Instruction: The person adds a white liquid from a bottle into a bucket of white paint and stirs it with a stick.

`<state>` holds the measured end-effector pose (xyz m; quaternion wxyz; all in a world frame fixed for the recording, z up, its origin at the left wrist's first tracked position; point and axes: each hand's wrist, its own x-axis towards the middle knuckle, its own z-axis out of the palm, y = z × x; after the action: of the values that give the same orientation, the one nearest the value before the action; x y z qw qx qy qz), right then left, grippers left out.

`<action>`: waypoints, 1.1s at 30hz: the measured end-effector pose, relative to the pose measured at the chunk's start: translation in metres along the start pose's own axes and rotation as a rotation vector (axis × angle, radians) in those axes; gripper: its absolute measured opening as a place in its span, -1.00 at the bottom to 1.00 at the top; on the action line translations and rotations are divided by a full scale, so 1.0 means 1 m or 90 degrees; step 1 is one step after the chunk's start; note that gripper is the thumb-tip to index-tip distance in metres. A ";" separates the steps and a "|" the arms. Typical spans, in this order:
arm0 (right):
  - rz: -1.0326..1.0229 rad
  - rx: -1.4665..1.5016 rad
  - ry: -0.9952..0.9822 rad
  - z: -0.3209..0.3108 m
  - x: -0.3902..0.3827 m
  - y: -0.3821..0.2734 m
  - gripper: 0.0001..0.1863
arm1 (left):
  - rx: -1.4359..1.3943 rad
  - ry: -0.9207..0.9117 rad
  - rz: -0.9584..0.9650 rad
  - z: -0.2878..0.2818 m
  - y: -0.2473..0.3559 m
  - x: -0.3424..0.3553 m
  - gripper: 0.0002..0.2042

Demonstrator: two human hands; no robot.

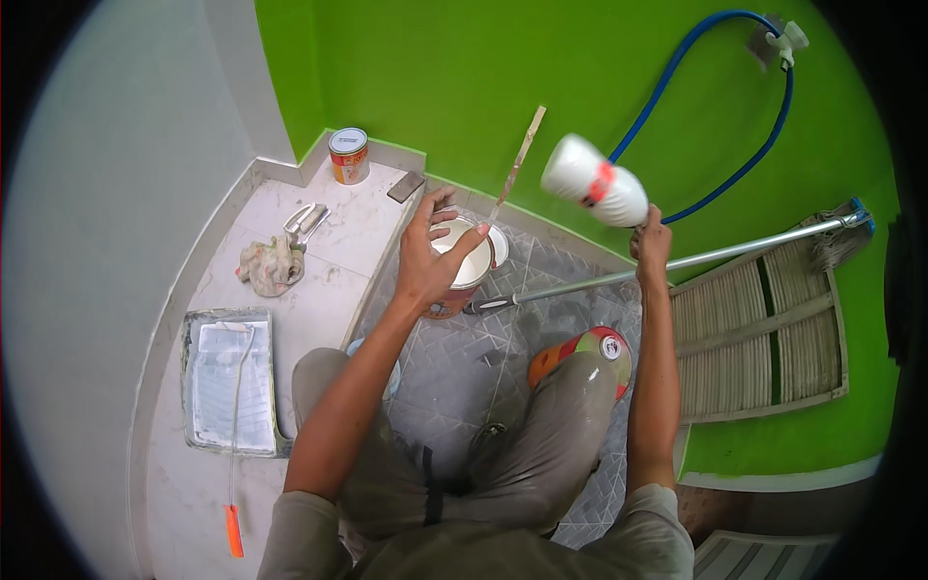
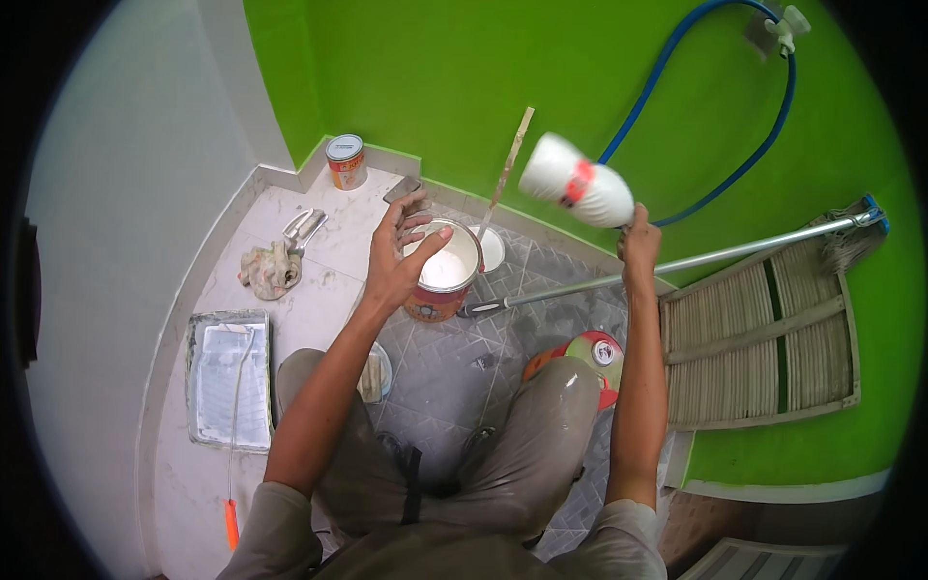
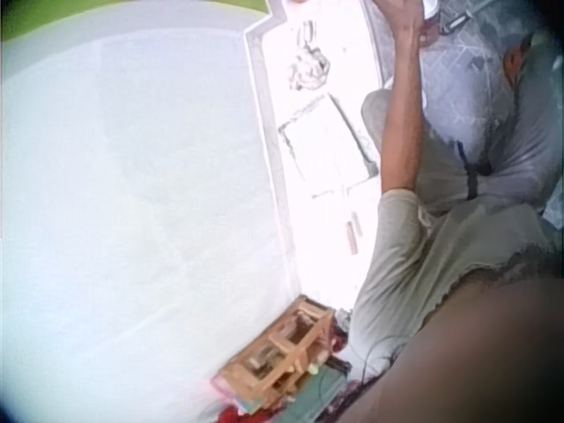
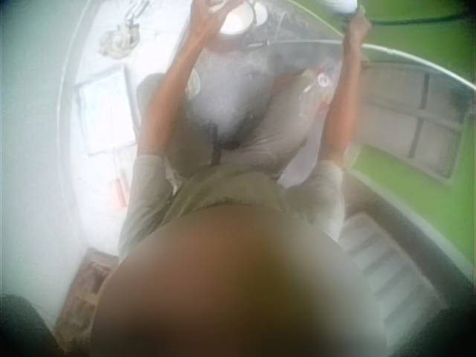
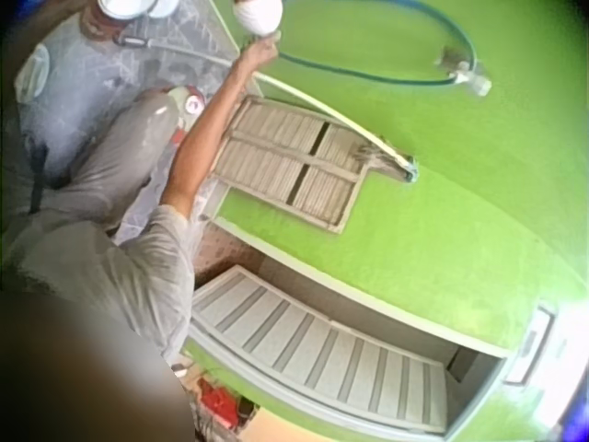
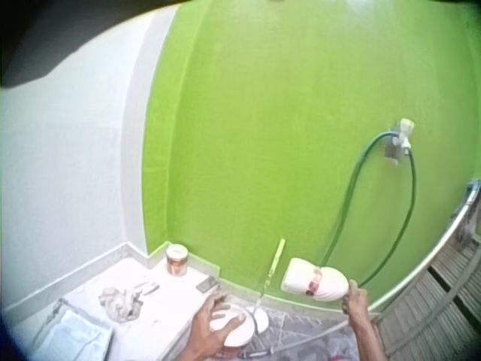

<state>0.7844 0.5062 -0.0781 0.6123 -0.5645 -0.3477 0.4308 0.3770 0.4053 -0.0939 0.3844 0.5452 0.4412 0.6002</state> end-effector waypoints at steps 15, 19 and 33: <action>-0.376 -0.429 0.048 0.000 0.006 0.012 -0.46 | -0.085 0.035 0.005 0.010 0.005 0.001 -0.25; -0.063 0.081 -0.028 0.057 -0.050 -0.011 -0.42 | -0.070 0.064 0.003 -0.005 0.003 -0.002 -0.26; -0.234 -0.244 -0.042 0.050 -0.017 0.004 -0.42 | -0.103 0.099 0.005 -0.003 0.004 0.000 -0.32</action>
<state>0.7318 0.5096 -0.0748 0.5508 -0.5831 -0.5393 0.2565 0.3746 0.4038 -0.0903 0.3894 0.4660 0.4177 0.6758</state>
